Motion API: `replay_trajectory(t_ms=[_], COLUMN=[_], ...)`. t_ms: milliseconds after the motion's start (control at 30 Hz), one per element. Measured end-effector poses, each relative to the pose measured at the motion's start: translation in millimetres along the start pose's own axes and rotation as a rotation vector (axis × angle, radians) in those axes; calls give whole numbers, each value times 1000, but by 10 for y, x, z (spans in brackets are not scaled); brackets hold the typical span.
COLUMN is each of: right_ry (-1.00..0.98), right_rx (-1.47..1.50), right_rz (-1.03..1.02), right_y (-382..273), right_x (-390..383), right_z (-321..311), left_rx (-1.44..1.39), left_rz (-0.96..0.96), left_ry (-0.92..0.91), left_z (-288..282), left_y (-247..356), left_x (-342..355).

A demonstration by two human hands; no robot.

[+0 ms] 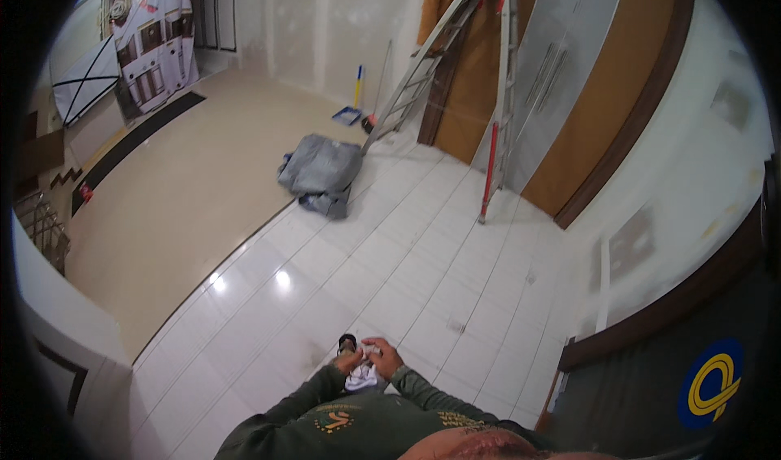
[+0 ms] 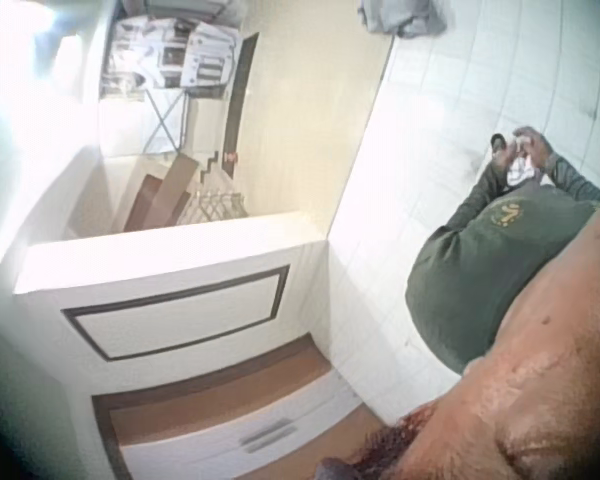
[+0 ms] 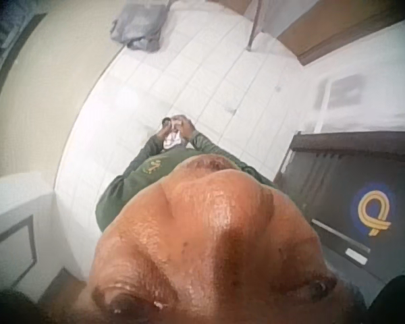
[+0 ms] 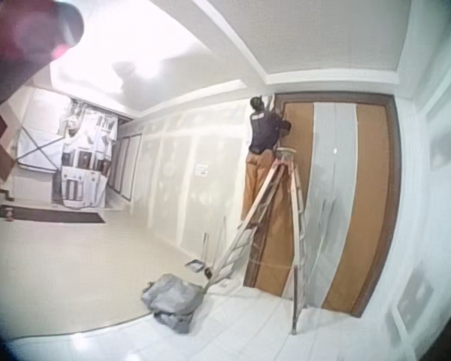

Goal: The person wipes the top edge and face of a brown wooden door frame with a white cloth, then walks through an office to another doorway and continues wiping the frame.

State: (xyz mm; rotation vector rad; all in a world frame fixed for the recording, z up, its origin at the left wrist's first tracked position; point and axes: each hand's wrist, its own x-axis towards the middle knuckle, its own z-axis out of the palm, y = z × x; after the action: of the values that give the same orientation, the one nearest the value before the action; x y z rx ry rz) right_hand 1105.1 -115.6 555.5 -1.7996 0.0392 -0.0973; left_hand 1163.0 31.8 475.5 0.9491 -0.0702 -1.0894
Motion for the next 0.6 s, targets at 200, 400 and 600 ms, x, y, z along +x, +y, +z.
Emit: replay_trajectory(t_ms=[200,400,600], right_ry=[-118,-193,-266], right_rx=[-285,-194,97], right_rz=[81,-38,42], right_y=[161,432,393], right_x=[1025,2083,3045], right_z=[-667,-1361,-1581], left_rx=[-50,-136,-368], left_rz=[-168,-395,-372], left_ry=[-184,-375,-444], left_z=[128,290,10], left_y=[902,1863,2445], left_x=[1037,2023,2692])
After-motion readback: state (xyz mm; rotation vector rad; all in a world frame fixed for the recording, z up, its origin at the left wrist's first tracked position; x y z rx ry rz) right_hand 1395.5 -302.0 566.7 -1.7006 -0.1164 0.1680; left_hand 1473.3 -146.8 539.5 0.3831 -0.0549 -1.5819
